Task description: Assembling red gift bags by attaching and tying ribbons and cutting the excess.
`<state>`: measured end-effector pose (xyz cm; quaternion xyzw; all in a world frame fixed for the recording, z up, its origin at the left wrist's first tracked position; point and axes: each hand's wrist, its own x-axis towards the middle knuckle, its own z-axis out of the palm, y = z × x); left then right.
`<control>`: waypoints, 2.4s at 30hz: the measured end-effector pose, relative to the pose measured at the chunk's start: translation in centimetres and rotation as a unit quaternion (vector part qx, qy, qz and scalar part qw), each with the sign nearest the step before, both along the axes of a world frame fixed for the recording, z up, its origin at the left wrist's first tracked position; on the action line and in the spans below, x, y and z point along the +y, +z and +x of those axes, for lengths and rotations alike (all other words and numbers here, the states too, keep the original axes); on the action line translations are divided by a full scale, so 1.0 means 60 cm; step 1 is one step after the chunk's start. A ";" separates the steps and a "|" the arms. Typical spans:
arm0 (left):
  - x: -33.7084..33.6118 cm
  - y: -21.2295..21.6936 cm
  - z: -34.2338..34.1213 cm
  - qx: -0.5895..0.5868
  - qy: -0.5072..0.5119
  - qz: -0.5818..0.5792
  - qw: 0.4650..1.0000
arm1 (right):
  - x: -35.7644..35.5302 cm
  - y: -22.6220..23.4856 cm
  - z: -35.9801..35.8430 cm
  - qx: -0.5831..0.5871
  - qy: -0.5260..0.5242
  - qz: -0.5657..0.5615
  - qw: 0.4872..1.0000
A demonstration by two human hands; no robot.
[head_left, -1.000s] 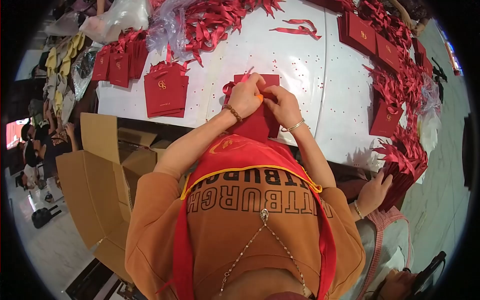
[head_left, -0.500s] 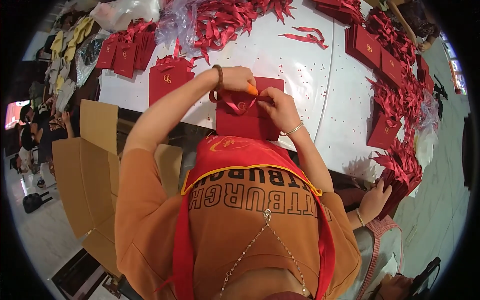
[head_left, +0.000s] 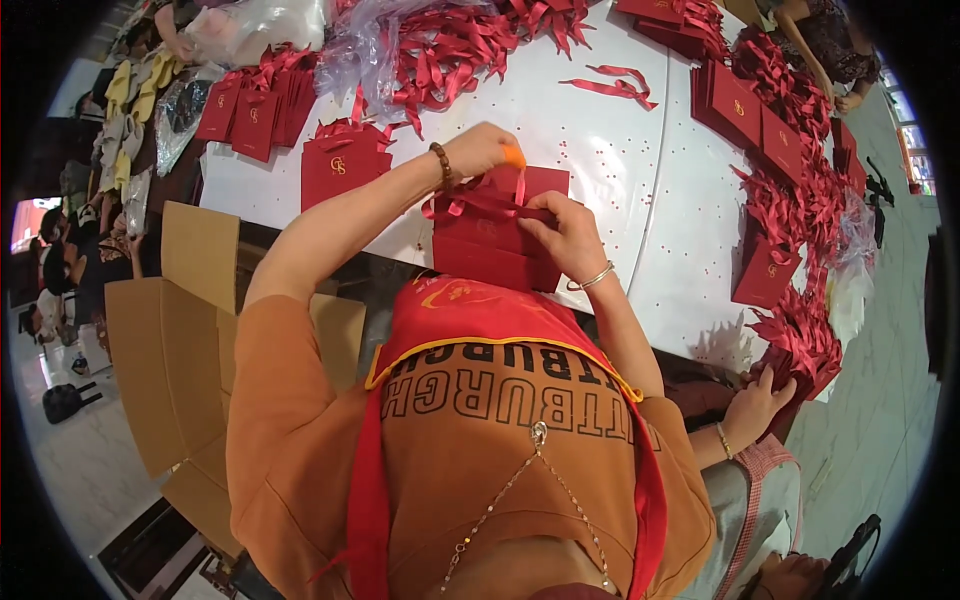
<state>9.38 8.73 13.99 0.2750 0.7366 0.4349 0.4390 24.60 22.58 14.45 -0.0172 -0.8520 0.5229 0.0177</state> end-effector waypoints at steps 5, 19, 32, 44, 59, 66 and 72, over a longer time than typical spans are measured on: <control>0.003 0.005 0.011 -0.061 0.086 0.019 0.994 | -0.005 -0.002 0.000 0.032 0.012 0.011 0.999; -0.020 0.038 -0.042 -0.272 0.370 0.294 0.838 | 0.030 -0.024 0.012 -0.020 0.016 -0.217 0.976; -0.028 -0.074 0.039 0.059 0.211 -0.065 0.974 | 0.067 -0.061 -0.015 -0.062 -0.204 -0.385 0.898; -0.059 -0.187 -0.104 0.415 0.248 -0.137 0.865 | 0.015 -0.028 -0.020 0.072 -0.143 0.015 0.987; -0.087 -0.097 -0.035 0.413 0.108 -0.072 0.902 | -0.010 -0.079 -0.040 0.159 -0.006 0.279 0.947; -0.010 -0.157 -0.064 0.414 0.121 -0.163 0.887 | -0.008 -0.094 -0.033 0.123 -0.018 0.301 0.946; -0.034 -0.139 -0.084 0.201 0.160 -0.078 0.963 | 0.002 -0.080 -0.037 0.093 -0.027 0.273 0.957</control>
